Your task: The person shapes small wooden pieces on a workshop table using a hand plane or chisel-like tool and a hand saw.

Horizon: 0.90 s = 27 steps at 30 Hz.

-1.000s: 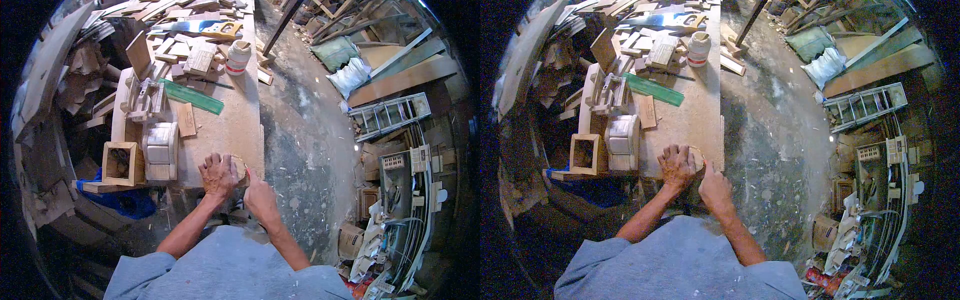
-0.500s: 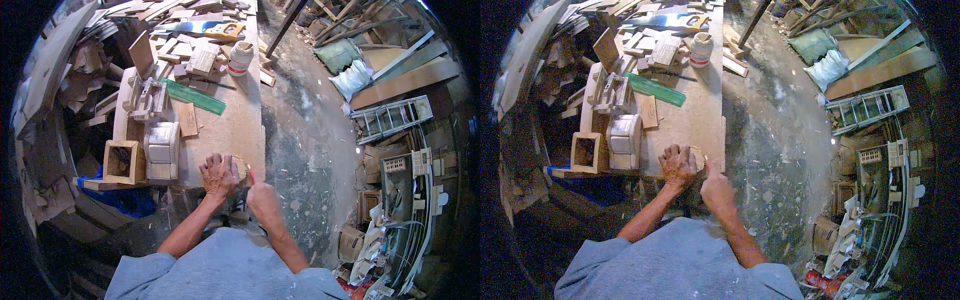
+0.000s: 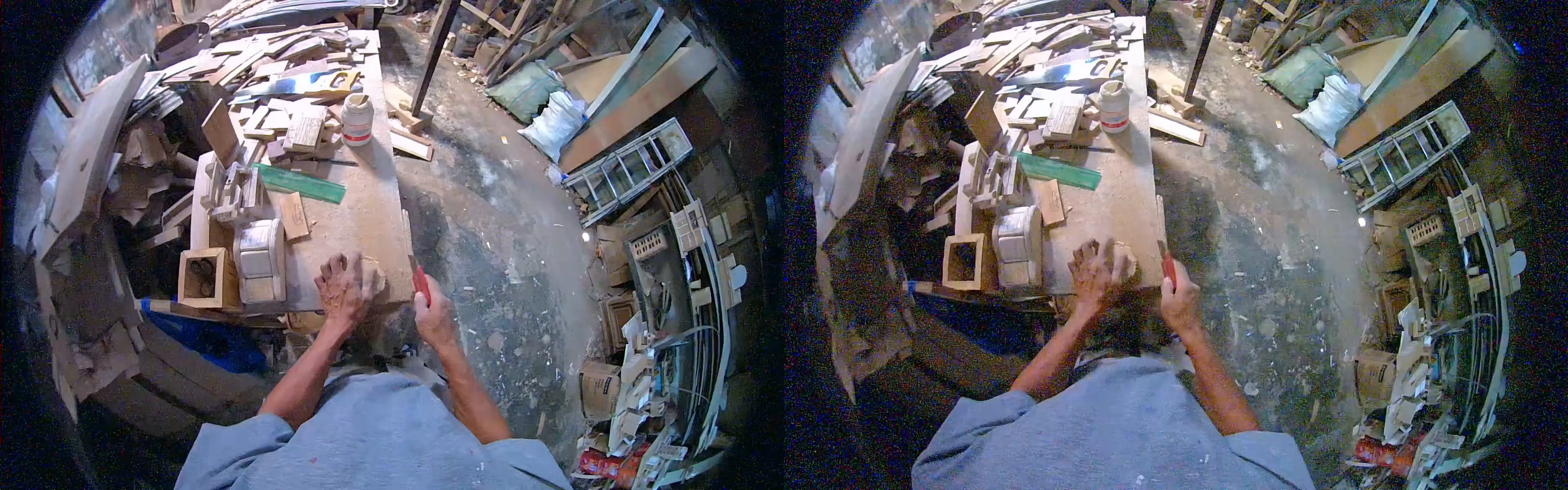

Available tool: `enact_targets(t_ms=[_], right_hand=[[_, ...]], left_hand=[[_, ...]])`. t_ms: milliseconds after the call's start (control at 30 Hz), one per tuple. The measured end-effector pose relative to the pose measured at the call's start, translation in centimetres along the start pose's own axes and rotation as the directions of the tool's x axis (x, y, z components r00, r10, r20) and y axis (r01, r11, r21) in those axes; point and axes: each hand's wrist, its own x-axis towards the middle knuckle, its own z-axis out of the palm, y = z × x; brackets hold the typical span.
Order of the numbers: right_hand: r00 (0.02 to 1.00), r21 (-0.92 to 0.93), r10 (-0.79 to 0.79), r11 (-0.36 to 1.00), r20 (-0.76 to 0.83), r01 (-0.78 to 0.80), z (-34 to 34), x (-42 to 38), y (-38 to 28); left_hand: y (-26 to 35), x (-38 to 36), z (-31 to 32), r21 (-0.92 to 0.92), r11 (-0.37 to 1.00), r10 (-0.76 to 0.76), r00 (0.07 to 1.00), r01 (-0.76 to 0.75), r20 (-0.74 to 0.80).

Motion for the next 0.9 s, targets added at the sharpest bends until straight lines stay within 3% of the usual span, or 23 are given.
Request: enact_targets(t_ms=[33,67,200,300,400,433,467,533,600,700,733,833,900], right_hand=[[1.000,0.001,0.018,1.000,-0.018,-0.018,-0.8,-0.5,-1.0],[0.991,-0.010,0.114,0.993,0.067,-0.114,-1.0,-0.9,-2.0],[0.988,0.058,0.077,0.995,0.134,-0.085,1.5,-2.8,-0.9],[0.985,0.093,0.145,0.984,0.091,-0.154,1.4,-3.8,0.2],[0.992,0.167,0.130,0.978,-0.007,-0.127,0.0,-3.9,1.7],[0.986,0.205,0.164,0.965,0.008,-0.162,-0.2,-4.0,2.6],[0.980,0.243,0.196,0.950,0.025,-0.196,-0.3,-4.1,3.6],[0.976,0.268,0.216,0.939,0.037,-0.218,-1.2,-3.9,3.3],[0.973,0.281,0.228,0.931,0.047,-0.231,-1.9,-3.8,3.1],[0.983,0.226,0.182,0.957,0.028,-0.184,-2.3,-3.8,2.6],[0.987,0.197,0.162,0.967,0.019,-0.162,-2.3,-3.9,2.4],[0.996,0.151,0.084,0.985,-0.015,-0.080,-1.6,-4.2,2.3],[0.996,0.120,0.090,0.989,0.017,-0.092,-1.3,-3.9,1.7]], left_hand=[[0.1,-0.3,-0.1,-0.008,1.000,-0.030,0.998,0.030,0.048],[0.4,-0.1,-0.1,-0.019,0.998,-0.058,0.994,0.060,0.091],[1.6,0.5,-0.5,0.014,0.985,-0.173,0.960,0.174,0.222],[1.4,-0.1,-1.1,-0.013,0.992,-0.123,0.973,0.128,0.194],[1.0,-0.6,-2.1,-0.088,0.995,-0.027,0.963,0.052,0.268],[0.3,-1.0,-1.2,-0.375,0.904,-0.069,0.935,0.207,0.348],[-0.6,-1.4,0.6,-0.607,0.709,-0.083,0.897,0.359,0.433],[0.2,-0.3,-0.5,-0.736,0.629,0.033,0.938,0.248,0.344],[1.6,0.7,-2.9,-0.487,0.833,0.333,0.941,-0.262,0.064],[1.1,0.3,-1.9,-0.269,0.852,0.502,0.846,-0.448,0.180],[0.3,0.3,-1.3,-0.276,0.845,0.524,0.811,-0.458,0.260],[-1.3,-1.2,-2.4,-0.318,0.862,0.483,0.831,-0.396,0.275],[-1.5,-1.6,-2.7,-0.283,0.917,0.365,0.880,-0.282,0.305]])
